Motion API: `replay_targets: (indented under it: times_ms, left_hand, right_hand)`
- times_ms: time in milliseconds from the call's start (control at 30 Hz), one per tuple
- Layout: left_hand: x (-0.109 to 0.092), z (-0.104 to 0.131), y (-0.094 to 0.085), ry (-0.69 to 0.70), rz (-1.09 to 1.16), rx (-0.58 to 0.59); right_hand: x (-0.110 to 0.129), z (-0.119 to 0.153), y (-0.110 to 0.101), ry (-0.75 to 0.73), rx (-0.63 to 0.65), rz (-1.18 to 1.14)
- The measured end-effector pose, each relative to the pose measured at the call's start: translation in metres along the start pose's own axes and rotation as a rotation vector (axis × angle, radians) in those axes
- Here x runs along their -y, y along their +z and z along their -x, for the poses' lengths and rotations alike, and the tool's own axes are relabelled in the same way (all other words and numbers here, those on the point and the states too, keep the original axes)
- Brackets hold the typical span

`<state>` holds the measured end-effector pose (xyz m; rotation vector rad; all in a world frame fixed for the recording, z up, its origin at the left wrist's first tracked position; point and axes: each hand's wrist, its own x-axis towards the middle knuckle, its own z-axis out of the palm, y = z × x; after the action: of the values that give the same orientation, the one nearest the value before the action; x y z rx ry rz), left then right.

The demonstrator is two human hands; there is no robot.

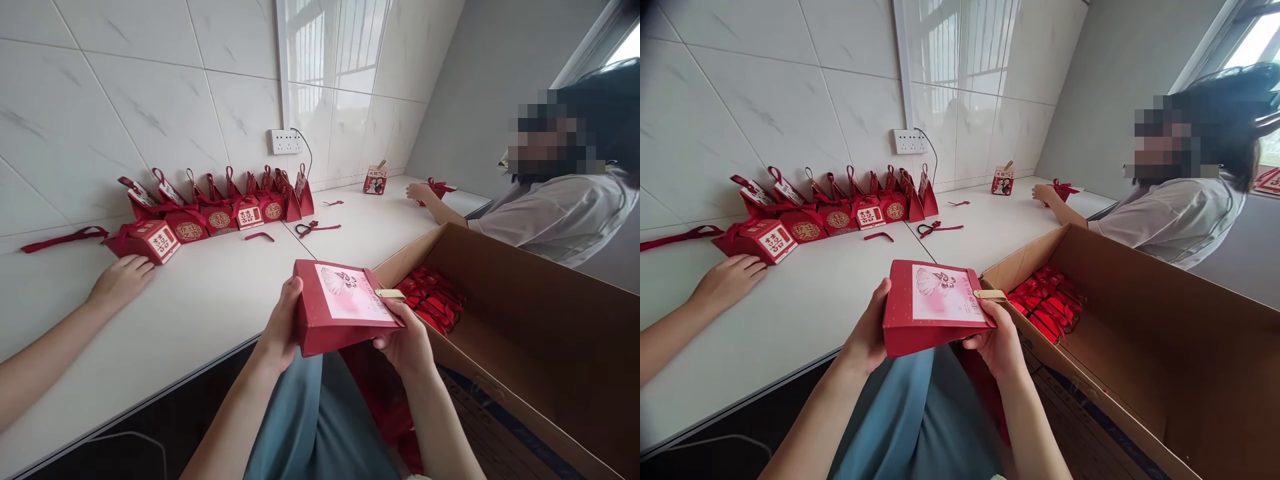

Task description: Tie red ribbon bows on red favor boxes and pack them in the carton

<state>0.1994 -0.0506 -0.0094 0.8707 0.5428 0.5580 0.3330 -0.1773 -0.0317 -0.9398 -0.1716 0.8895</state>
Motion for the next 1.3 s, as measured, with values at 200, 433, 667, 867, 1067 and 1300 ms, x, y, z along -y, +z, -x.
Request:
replay_targets:
  times_ms: [200, 433, 667, 867, 1067, 1300]
  left_hand:
    - [-0.008, 0.004, 0.005, -0.123, 0.206, -0.016]
    - [-0.009, 0.019, 0.002, 0.051, 0.074, 0.125]
    - [-0.008, 0.021, 0.004, 0.072, 0.028, 0.112]
    - [0.002, 0.005, -0.007, -0.081, 0.192, 0.091]
    - [0.009, 0.004, -0.016, -0.022, 0.06, 0.198]
    - [0.019, -0.001, -0.022, 0.256, -0.031, 0.35]
  right_hand:
    - [0.002, -0.007, -0.002, 0.223, 0.051, -0.171]
    - [-0.009, -0.023, -0.022, 0.389, 0.247, -0.372]
    - [-0.01, -0.019, -0.022, 0.377, 0.243, -0.381]
    - [0.005, 0.003, -0.012, 0.172, 0.077, -0.178]
    - [0.007, 0.012, -0.016, -0.172, 0.025, 0.233]
    - [0.005, 0.017, -0.031, -0.555, 0.07, 0.686]
